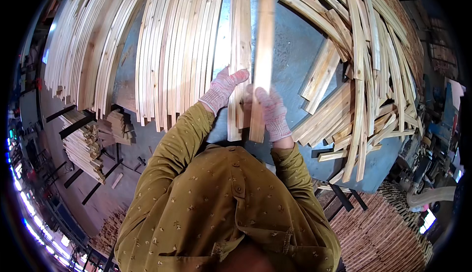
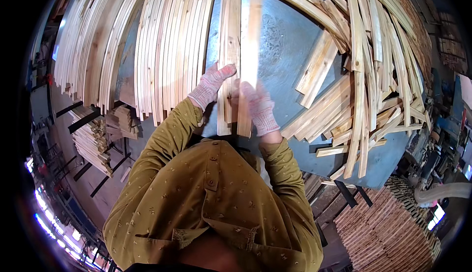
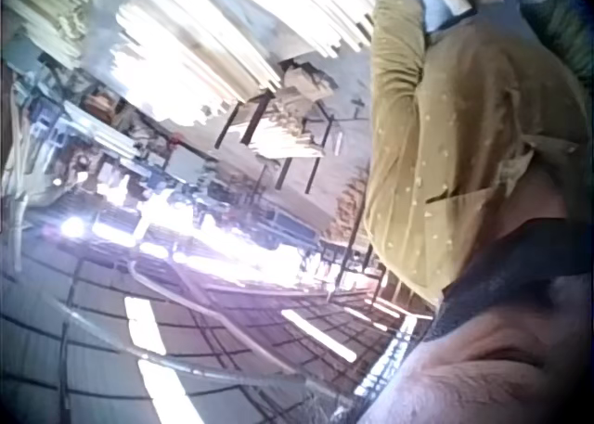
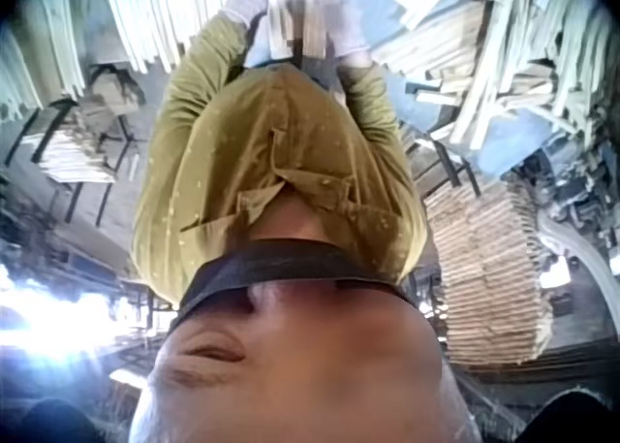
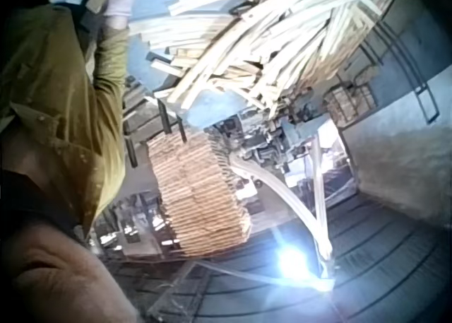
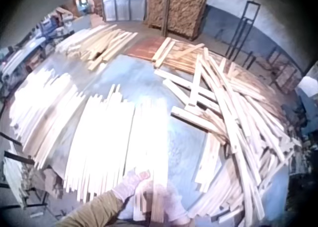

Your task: The person sorts light-colored wooden planks on a metal table in a workshop. They pick up planks from a disorganized pile, inspect them, and stack them neatly into a separate pile. The person handles the planks by hand, wearing gloves, and occasionally moves stacks to different locations on the table.

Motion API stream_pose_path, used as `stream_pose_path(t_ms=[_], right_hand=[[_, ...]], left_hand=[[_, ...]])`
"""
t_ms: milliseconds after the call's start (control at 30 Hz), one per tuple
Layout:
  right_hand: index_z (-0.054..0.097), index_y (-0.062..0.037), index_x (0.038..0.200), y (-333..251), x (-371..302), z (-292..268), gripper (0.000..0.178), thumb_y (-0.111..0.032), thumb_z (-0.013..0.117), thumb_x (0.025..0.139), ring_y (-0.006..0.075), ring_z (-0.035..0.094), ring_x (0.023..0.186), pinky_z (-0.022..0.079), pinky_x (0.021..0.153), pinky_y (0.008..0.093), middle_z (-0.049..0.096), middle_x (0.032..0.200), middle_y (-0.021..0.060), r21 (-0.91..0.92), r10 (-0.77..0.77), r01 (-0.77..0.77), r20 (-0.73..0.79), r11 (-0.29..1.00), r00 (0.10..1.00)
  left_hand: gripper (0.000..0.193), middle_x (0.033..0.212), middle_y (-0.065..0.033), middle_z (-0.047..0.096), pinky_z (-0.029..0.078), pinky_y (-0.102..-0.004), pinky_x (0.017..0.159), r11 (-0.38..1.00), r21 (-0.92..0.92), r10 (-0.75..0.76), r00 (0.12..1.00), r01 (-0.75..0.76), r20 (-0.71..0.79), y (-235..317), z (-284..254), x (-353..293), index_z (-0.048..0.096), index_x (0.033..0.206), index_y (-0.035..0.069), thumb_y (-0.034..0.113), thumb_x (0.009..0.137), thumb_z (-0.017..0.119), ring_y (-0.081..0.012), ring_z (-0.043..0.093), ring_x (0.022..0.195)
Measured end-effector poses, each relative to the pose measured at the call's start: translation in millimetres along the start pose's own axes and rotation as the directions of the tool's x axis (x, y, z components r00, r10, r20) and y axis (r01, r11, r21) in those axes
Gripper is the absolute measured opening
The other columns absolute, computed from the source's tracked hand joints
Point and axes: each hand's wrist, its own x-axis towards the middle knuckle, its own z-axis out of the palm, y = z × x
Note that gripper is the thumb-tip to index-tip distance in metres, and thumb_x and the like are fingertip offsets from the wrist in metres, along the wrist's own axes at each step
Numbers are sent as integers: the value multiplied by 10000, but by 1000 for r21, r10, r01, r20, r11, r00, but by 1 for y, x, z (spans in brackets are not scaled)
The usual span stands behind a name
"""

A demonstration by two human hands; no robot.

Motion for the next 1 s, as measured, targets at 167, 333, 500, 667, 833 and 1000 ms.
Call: stream_pose_path(t_ms=[167,333,500,667,833,1000], right_hand=[[607,-27,1105,28,-1,-30,319,-329,640,1007,125,625,691,546,625,294,662,873,52,-193,-135,93,-216,977,967],[602,-21,1104,80,15,-14,457,-462,534,1007,235,673,636,554,608,394,669,753,105,-882,-259,85,-43,463,965],[604,-27,1119,98,36,36,437,-431,499,989,345,690,700,539,615,481,690,796,162,-961,-127,273,266,42,955],[577,9,1264,52,59,69,368,-275,491,1046,295,696,922,557,675,398,696,996,186,-945,-4,257,262,203,965],[462,-43,1472,27,29,57,448,-174,556,1054,187,688,986,575,724,263,681,1162,79,-542,-530,601,303,588,792],[487,-75,1431,-41,9,71,486,-188,656,990,141,670,826,597,667,251,668,1005,106,150,-116,133,-118,980,986]], left_hand=[[751,1128,-97,682,549,-359,928,983,-184,-2,994,22,108,-5,-11,-17,544,1335,11,455,810,845,-206,658,1044],[620,984,-87,695,616,-357,716,976,-217,16,998,-1,68,40,-10,-37,608,1200,30,480,827,815,-208,707,832],[606,1006,-97,688,605,-349,736,980,-167,141,964,-104,226,58,-37,-50,560,1267,-5,428,894,762,-211,702,851],[672,1109,-110,684,575,-305,838,965,-49,261,962,-258,82,86,-45,-84,512,1339,-22,377,879,795,-171,678,957],[827,1212,-112,651,531,-319,935,936,165,301,950,-311,83,65,-16,-87,416,1462,-22,374,858,818,-190,634,1090],[777,1242,-149,629,490,-333,997,832,505,315,944,-229,-92,42,24,-101,416,1471,5,315,867,794,-222,596,1153]])
